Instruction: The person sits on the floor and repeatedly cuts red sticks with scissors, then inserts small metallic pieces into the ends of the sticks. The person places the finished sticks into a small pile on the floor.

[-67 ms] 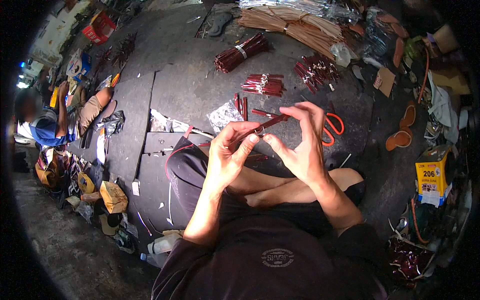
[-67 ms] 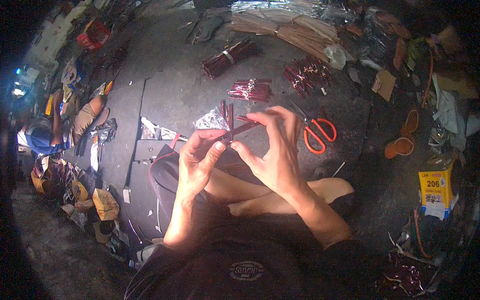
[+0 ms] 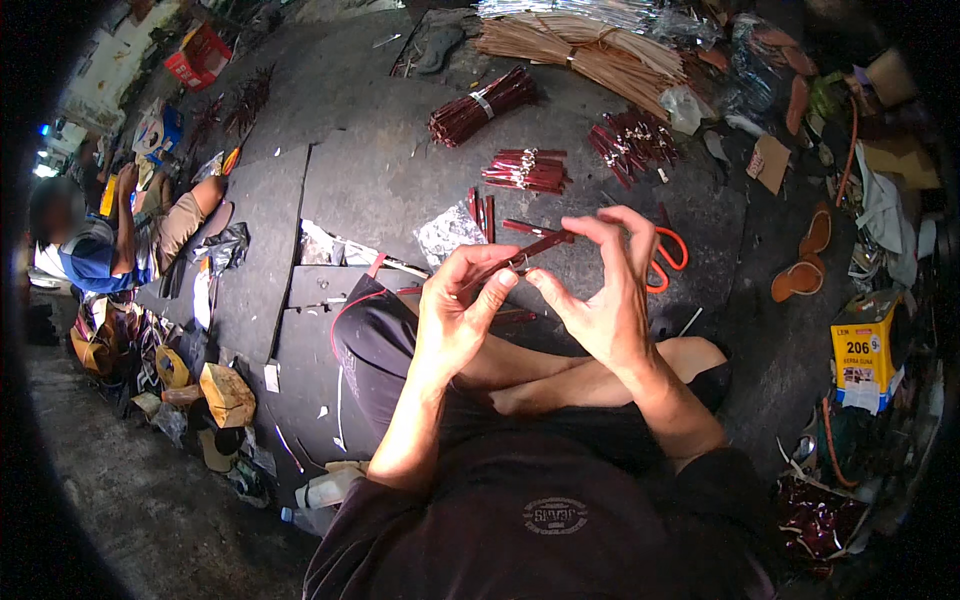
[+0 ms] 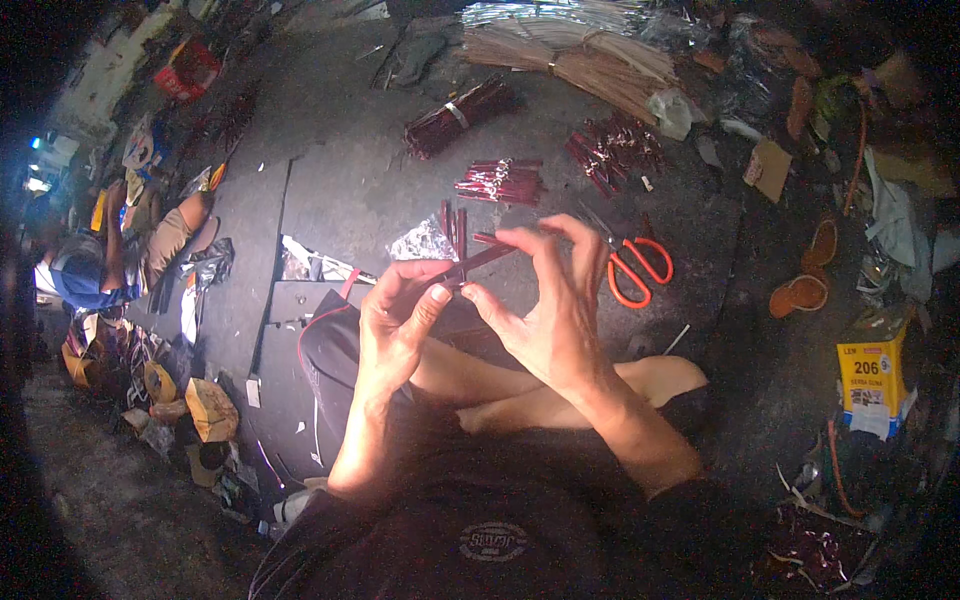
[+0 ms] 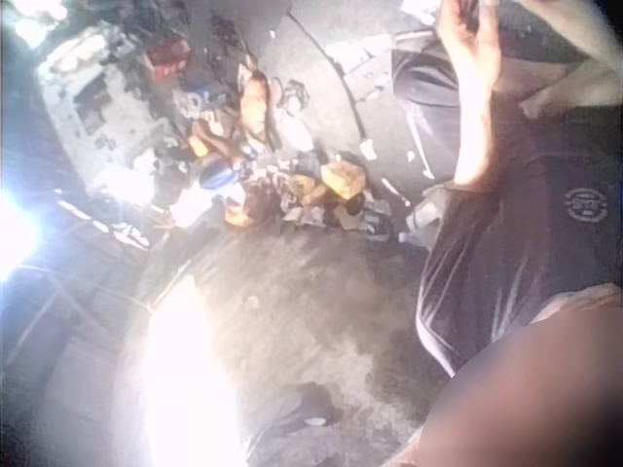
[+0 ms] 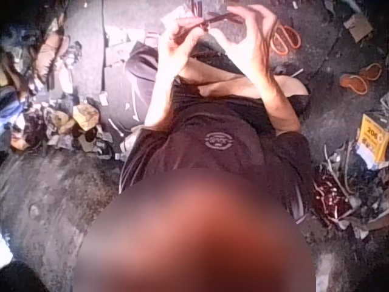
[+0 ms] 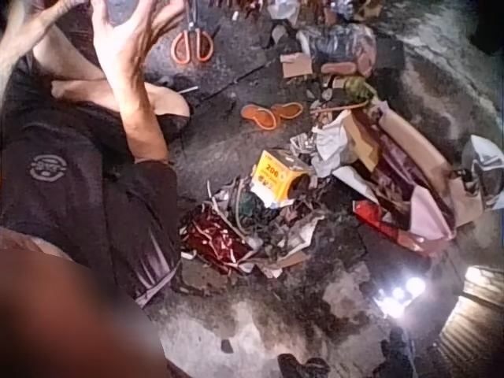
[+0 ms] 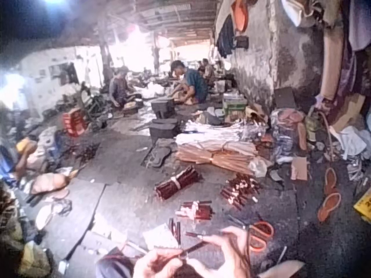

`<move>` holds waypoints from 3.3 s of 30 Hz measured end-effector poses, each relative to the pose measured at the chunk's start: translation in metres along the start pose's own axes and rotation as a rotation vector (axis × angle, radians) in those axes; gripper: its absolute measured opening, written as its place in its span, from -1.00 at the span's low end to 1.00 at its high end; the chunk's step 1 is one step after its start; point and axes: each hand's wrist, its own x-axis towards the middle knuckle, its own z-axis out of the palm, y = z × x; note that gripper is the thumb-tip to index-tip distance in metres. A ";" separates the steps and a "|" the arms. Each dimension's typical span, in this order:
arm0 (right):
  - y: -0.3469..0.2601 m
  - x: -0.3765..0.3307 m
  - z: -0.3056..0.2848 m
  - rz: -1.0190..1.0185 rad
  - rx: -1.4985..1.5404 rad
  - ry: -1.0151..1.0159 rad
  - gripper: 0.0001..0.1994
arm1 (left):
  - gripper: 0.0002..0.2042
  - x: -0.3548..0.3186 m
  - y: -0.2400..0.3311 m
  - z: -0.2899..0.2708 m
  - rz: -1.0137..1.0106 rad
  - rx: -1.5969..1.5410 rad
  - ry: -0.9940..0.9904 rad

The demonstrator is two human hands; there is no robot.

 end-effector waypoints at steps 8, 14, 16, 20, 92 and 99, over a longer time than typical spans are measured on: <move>0.006 -0.002 0.016 0.059 0.450 -0.067 -0.85 | -0.75 0.005 -0.009 0.011 0.041 -0.119 0.036; 0.015 -0.007 0.020 0.377 0.833 -0.250 -0.83 | -0.77 0.005 -0.001 0.003 0.043 -0.075 -0.030; 0.017 -0.006 0.020 0.478 0.971 -0.314 -0.83 | -0.77 0.005 0.002 0.001 0.041 -0.050 -0.048; 0.018 -0.005 0.022 0.312 0.593 -0.252 -0.78 | -0.79 0.005 0.004 -0.002 0.018 0.070 -0.039; 0.004 0.000 -0.006 -0.253 0.093 0.027 -0.73 | -0.82 -0.001 0.003 0.010 0.043 0.004 0.134; 0.008 -0.009 0.021 -0.143 0.320 0.018 -0.80 | -0.75 -0.002 -0.004 0.017 -0.026 -0.077 0.128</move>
